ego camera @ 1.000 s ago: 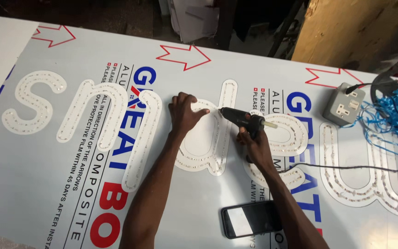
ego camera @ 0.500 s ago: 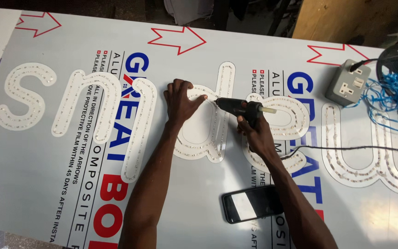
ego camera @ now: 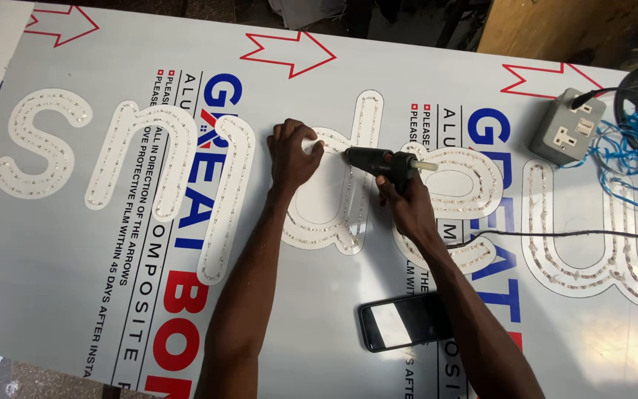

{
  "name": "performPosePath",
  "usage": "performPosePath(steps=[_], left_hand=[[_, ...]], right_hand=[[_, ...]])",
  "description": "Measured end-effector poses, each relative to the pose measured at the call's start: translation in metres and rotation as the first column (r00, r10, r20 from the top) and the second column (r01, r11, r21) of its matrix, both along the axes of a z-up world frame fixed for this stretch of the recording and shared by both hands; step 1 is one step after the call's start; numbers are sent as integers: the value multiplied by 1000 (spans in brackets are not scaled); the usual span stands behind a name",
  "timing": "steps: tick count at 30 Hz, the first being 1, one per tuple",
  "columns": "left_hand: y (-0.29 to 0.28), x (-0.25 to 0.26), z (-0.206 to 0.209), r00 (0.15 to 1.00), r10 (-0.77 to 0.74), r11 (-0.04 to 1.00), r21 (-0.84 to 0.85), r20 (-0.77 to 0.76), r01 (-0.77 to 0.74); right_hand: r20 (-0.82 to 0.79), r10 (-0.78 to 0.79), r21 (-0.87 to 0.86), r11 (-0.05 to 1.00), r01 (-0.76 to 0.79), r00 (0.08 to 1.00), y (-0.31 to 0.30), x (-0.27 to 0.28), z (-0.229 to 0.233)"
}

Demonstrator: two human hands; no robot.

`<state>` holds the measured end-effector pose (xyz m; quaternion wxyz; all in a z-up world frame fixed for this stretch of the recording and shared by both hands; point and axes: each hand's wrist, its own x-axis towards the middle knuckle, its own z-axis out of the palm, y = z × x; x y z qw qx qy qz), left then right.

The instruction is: The person uses a hot glue gun to apply glue along the edges of white letter cutouts spelling 'Sneakers' on a large white board. The person holds the letters in place with one hand while applying glue with the other.

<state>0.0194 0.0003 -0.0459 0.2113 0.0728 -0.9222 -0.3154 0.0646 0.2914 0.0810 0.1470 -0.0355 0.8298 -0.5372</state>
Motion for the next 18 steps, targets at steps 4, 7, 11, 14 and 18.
performPosePath(steps=[4, 7, 11, 14, 18], left_hand=[[0, 1, 1, 1000, 2, 1000, -7, -5, -2], [1, 0, 3, 999, 2, 1000, -2, -35, -2], [1, 1, 3, 999, 2, 1000, -11, -43, -3], [2, 1, 3, 999, 4, 1000, -10, -42, -5], [2, 3, 7, 998, -5, 1000, -12, -66, 4]], right_hand=[[-10, -23, 2, 1000, 24, 1000, -3, 6, 13], [-3, 8, -34, 999, -8, 1000, -4, 4, 15], [6, 9, 13, 1000, -9, 1000, -6, 6, 20], [21, 5, 24, 1000, -6, 1000, -6, 7, 19], [2, 4, 32, 999, -4, 1000, -1, 4, 10]])
